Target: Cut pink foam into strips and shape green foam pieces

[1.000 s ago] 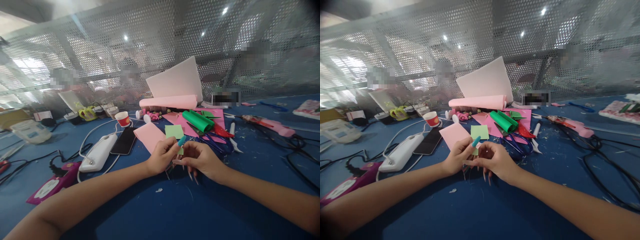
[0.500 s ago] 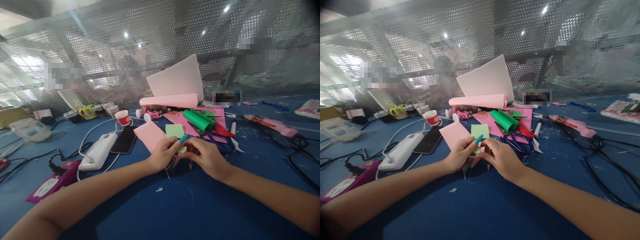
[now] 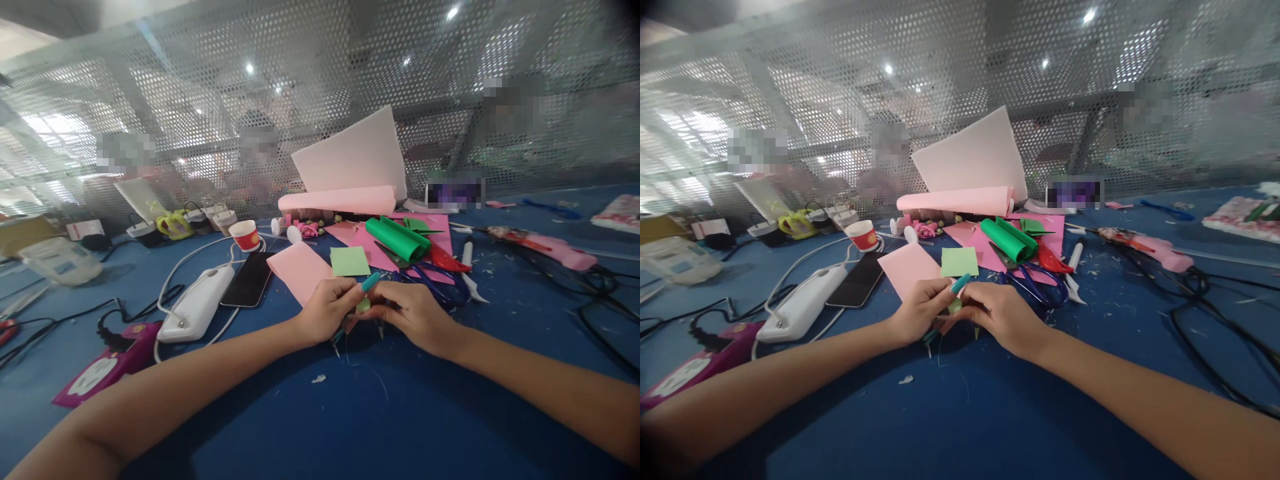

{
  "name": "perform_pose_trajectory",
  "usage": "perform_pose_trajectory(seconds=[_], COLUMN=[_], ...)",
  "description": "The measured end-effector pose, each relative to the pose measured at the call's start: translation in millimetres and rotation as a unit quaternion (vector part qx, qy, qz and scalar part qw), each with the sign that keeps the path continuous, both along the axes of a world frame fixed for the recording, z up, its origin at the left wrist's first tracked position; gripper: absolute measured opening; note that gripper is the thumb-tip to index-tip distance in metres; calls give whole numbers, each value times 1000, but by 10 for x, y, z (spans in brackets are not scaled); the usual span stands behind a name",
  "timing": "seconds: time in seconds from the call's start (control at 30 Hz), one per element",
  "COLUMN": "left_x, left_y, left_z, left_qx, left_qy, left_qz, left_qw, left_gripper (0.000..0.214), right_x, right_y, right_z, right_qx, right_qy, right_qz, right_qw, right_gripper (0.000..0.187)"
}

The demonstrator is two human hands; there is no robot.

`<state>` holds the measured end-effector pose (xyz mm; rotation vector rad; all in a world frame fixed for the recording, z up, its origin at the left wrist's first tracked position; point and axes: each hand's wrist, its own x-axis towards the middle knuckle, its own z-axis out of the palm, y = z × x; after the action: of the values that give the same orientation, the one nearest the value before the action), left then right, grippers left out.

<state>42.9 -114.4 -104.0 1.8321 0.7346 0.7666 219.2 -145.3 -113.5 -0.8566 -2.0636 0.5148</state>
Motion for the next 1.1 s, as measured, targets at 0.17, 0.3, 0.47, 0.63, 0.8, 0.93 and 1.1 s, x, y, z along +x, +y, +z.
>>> perform_pose_trajectory(seconds=[0.17, 0.3, 0.47, 0.63, 0.8, 0.93, 1.1], left_x=[-5, 6, 15, 11, -7, -10, -7], left_y=[-41, -60, -22, 8, 41, 64, 45], left_z=[34, 45, 1, -37, -28, 9, 19], left_qx=[4, -21, -60, -76, 90, 171, 153], left_qy=[20, 3, -15, -60, -172, -111, -97], left_qz=[18, 26, 18, 17, 59, -40, -55], left_qw=[1000, 999, 998, 995, 979, 978, 982], left_gripper=[46, 48, 47, 50, 39, 35, 18], right_x=[-82, -172, -172, -137, -128, -143, -167], right_y=[-47, -83, -43, -7, 17, 27, 13], right_z=[8, 5, 28, 28, 7, -13, -15], right_qx=[-189, -290, -355, -394, -404, -410, -409], right_qy=[130, 194, 226, 256, 314, 347, 331], right_qz=[51, 37, 53, 67, 73, 63, 35], right_qw=[972, 937, 906, 880, 856, 841, 849], right_gripper=[28, 28, 35, 37, 36, 34, 30])
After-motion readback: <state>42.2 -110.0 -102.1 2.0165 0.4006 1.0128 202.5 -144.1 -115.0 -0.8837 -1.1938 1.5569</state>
